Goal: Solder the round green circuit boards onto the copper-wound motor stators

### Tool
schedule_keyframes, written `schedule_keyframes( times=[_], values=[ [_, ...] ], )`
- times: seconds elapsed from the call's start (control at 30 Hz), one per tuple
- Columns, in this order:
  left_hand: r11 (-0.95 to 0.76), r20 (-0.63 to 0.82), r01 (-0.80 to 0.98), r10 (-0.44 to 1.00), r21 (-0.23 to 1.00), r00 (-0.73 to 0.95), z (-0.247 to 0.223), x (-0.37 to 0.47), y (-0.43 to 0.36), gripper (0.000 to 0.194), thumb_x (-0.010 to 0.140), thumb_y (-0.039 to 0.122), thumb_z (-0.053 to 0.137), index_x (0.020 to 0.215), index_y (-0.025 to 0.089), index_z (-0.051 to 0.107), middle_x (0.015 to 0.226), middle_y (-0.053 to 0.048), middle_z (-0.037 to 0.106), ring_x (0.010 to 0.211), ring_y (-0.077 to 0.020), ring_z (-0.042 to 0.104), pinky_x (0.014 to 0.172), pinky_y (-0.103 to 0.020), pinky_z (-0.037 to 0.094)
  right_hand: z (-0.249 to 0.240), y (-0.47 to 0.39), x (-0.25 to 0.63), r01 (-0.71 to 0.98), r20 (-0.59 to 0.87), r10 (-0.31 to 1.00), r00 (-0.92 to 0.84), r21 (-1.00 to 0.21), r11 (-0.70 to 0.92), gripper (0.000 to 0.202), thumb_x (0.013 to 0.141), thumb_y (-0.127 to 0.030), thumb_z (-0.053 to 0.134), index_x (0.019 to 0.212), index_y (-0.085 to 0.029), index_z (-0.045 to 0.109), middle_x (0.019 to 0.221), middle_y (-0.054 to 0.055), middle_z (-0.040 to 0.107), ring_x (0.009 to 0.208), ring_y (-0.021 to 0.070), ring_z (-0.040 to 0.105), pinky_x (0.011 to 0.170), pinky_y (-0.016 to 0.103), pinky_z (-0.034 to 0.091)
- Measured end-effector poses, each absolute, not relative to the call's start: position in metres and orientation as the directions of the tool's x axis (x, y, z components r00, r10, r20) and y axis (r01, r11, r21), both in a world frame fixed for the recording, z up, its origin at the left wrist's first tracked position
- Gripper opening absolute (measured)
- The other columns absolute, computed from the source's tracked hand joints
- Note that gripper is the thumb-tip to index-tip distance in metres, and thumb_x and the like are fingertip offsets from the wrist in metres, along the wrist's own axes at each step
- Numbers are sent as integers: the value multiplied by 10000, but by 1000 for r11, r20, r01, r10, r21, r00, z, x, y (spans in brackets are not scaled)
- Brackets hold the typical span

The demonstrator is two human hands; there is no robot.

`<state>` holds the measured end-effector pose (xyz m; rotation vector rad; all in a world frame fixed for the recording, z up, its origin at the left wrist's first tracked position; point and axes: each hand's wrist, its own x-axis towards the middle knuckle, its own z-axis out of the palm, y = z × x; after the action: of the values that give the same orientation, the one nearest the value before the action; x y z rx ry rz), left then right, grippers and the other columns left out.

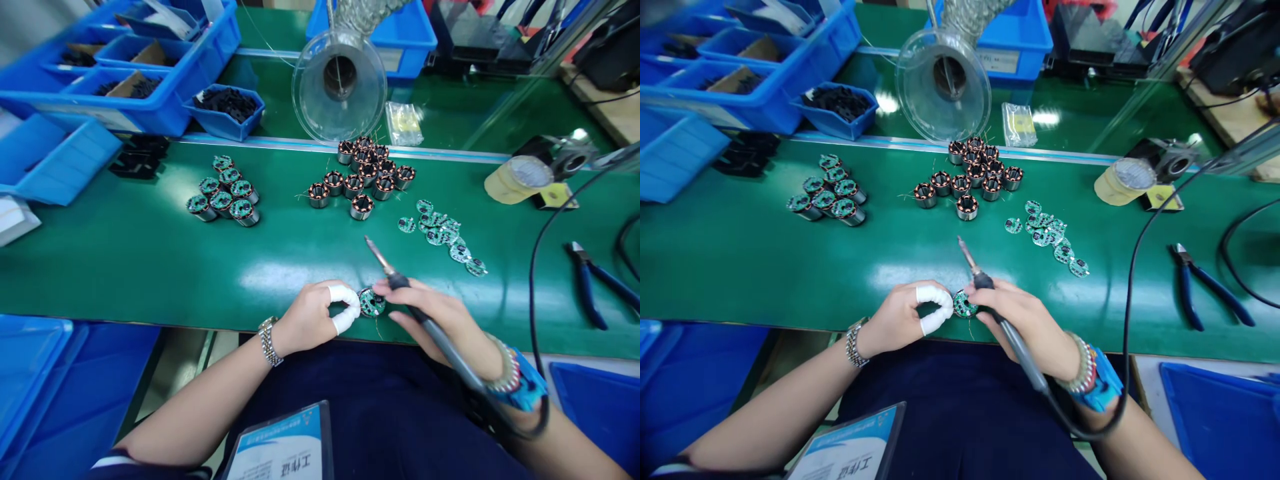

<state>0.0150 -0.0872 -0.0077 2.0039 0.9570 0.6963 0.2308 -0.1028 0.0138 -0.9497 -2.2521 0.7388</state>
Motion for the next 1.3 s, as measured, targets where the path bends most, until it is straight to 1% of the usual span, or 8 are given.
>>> schedule_keyframes(
  times=[0.17, 0.43, 0.6, 0.7, 0.77, 0.9, 1.07, 1.3],
  values=[
    [-430, 159, 376, 805, 821, 572, -6, 12, -84, 85, 761, 117, 526, 750, 157, 600, 775, -20, 646, 721, -112, 588, 677, -228, 474, 4, -84, 227, 363, 168, 636, -753, -700, 615, 335, 848, -118, 440, 1170, -209, 427, 1158, 83, 552, 1073, 154, 523, 876, 325, 479],
    [-677, 378, 463, 718, 572, 584, -16, 3, -106, 147, 821, 143, 500, 926, 141, 602, 839, -62, 650, 750, -136, 589, 670, -255, 490, -6, -105, 222, 481, 265, 785, -560, -667, 569, 357, 803, -169, 548, 1143, -193, 443, 1099, 93, 594, 1047, 198, 542, 898, 375, 466],
    [-688, 389, 351, 677, 635, 624, -19, 12, -114, 141, 819, 169, 519, 910, 146, 624, 836, -61, 653, 726, -134, 592, 643, -250, 486, -8, -110, 219, 496, 279, 825, -492, -689, 529, 358, 796, -162, 551, 1136, -200, 443, 1105, 84, 591, 1023, 192, 549, 872, 358, 478],
    [-464, 230, 316, 794, 828, 562, -13, 18, -112, 106, 804, 177, 530, 809, 156, 633, 822, -55, 643, 723, -132, 594, 651, -248, 482, -8, -112, 217, 509, 282, 833, -476, -684, 523, 354, 794, -171, 555, 1130, -199, 446, 1079, 83, 594, 998, 189, 557, 847, 344, 487],
    [-104, -42, 262, 867, 959, 496, -8, 21, -109, 88, 788, 190, 535, 747, 149, 602, 743, -38, 624, 650, -120, 587, 613, -244, 482, -10, -116, 214, 540, 295, 843, -450, -662, 520, 351, 789, -194, 565, 1121, -201, 451, 1048, 84, 598, 967, 194, 565, 824, 350, 494],
    [501, -460, 18, 779, 865, 425, -2, 26, -102, 87, 758, 222, 543, 728, 140, 541, 581, 7, 564, 517, -96, 549, 551, -236, 471, -15, -123, 207, 608, 335, 863, -379, -613, 505, 376, 769, -239, 601, 1113, -194, 457, 980, 86, 592, 892, 200, 567, 772, 361, 497],
    [597, -522, -36, 728, 801, 445, -2, 26, -94, 109, 717, 222, 580, 679, 124, 547, 540, 1, 568, 493, -94, 543, 542, -227, 452, -10, -118, 204, 578, 346, 860, -375, -639, 508, 401, 737, -277, 642, 1089, -188, 472, 904, 65, 588, 796, 182, 544, 695, 333, 488],
    [571, -509, -20, 748, 821, 426, -3, 26, -92, 132, 692, 244, 609, 668, 128, 550, 512, 11, 560, 457, -88, 528, 513, -221, 429, 0, -98, 194, 456, 405, 824, -397, -691, 560, 282, 784, -90, 526, 1033, -216, 481, 840, 22, 589, 789, 154, 520, 698, 300, 462]
  ],
)
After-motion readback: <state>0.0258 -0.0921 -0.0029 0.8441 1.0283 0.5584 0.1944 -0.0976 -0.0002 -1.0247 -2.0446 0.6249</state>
